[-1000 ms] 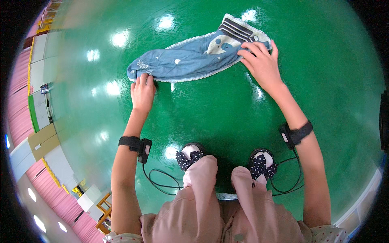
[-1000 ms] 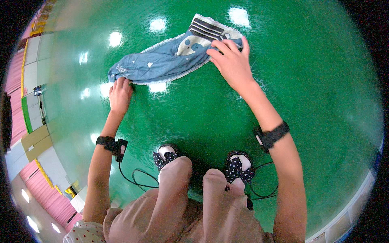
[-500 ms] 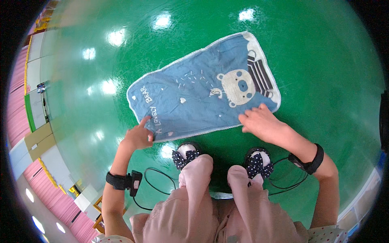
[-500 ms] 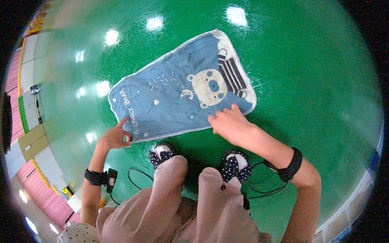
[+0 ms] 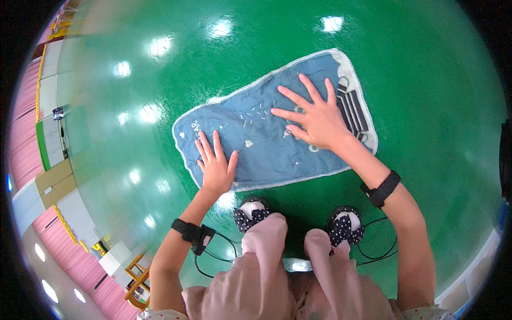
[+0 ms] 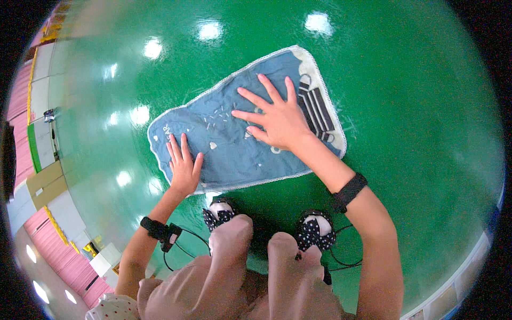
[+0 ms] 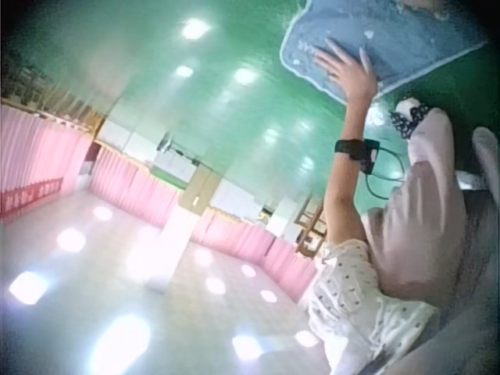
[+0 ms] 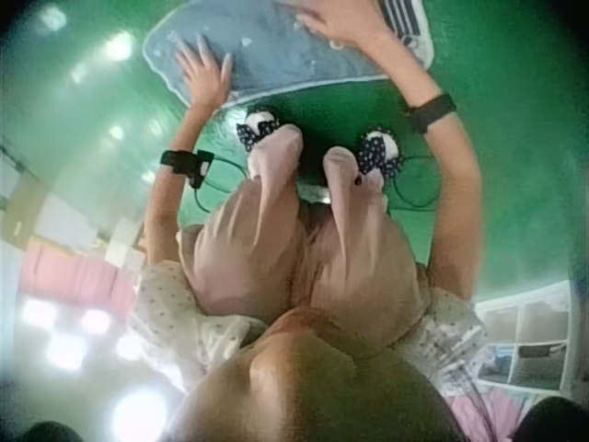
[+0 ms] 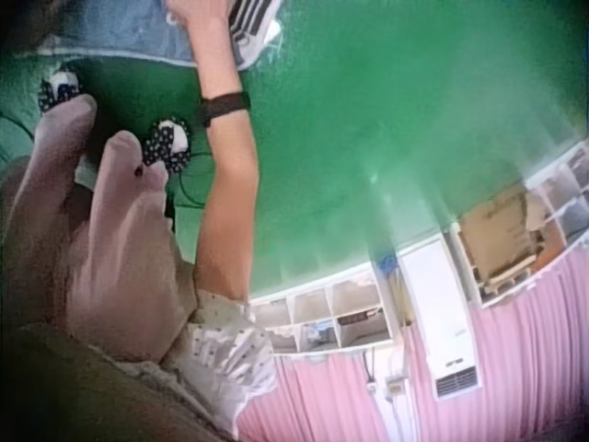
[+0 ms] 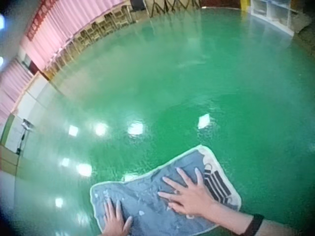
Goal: The person wipes a green floor with a blue cloth, moves to a counter to rinse and wring the cloth in a blue basin of water, and returns to the floor to continue wiping.
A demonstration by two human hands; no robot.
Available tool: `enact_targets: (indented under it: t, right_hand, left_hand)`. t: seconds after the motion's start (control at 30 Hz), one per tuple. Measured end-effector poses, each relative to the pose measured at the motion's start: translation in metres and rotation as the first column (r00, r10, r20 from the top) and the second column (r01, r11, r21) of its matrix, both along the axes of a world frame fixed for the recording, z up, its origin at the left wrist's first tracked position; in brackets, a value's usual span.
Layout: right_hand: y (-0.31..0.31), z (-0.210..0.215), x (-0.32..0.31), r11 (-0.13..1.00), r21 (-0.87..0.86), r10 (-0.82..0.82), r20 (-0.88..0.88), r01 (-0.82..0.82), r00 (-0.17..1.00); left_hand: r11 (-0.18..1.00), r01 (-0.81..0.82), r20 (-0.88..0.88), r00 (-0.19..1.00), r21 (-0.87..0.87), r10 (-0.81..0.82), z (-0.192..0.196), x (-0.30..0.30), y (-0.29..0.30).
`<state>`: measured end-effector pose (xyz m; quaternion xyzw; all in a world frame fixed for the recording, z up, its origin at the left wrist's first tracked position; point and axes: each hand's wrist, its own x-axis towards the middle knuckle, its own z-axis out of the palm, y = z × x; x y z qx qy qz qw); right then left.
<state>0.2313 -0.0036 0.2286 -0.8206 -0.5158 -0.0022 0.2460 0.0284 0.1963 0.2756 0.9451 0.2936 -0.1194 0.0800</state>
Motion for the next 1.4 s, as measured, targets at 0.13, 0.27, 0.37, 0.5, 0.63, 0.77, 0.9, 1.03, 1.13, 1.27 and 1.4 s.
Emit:
enact_targets:
  t: [0.13, 0.27, 0.37, 0.5, 0.63, 0.77, 0.9, 1.03, 1.13, 1.27, 1.4]
  right_hand:
    - [0.041, 0.006, 0.074, 0.997, -0.015, -0.072, 0.113, 0.074, 0.991]
    - [0.073, 0.007, 0.155, 0.973, -0.056, -0.213, 0.180, 0.226, 0.960]
    - [0.088, 0.003, 0.201, 0.947, -0.060, -0.296, 0.223, 0.316, 0.929]
    - [0.116, 0.031, 0.247, 0.935, -0.097, -0.317, 0.207, 0.342, 0.925]
    - [0.134, 0.035, 0.284, 0.910, -0.174, -0.349, 0.173, 0.377, 0.921]
    - [0.155, 0.039, 0.312, 0.900, -0.113, -0.391, 0.212, 0.420, 0.896]
    - [0.173, 0.045, 0.334, 0.900, -0.085, -0.400, 0.231, 0.428, 0.887]
    - [0.162, 0.028, 0.307, 0.896, -0.099, -0.410, 0.192, 0.433, 0.892]
    - [0.146, 0.012, 0.325, 0.899, 0.021, -0.413, 0.376, 0.438, 0.829]
    - [0.152, 0.024, 0.320, 0.908, -0.003, -0.394, 0.338, 0.420, 0.855]
    - [0.147, 0.025, 0.321, 0.913, -0.089, -0.357, 0.298, 0.398, 0.885]
  left_hand:
    - [0.975, 0.018, 0.161, 0.985, 0.220, -0.055, -0.012, 0.067, 0.051]
    - [0.959, 0.102, 0.262, 0.949, 0.266, -0.174, -0.006, 0.172, 0.112]
    - [0.953, 0.194, 0.279, 0.925, 0.232, -0.257, -0.002, 0.235, 0.158]
    - [0.928, 0.169, 0.362, 0.886, 0.332, -0.291, -0.008, 0.292, 0.185]
    - [0.878, 0.212, 0.402, 0.826, 0.429, -0.395, -0.007, 0.336, 0.206]
    - [0.838, 0.234, 0.397, 0.797, 0.493, -0.456, -0.006, 0.376, 0.235]
    - [0.820, 0.264, 0.363, 0.798, 0.508, -0.481, 0.009, 0.402, 0.258]
    - [0.839, 0.264, 0.386, 0.795, 0.476, -0.469, -0.004, 0.374, 0.242]
    - [0.850, 0.252, 0.400, 0.796, 0.463, -0.454, 0.001, 0.378, 0.224]
    - [0.881, 0.237, 0.384, 0.831, 0.409, -0.402, 0.014, 0.366, 0.219]
    - [0.908, 0.229, 0.362, 0.861, 0.351, -0.357, 0.015, 0.359, 0.208]
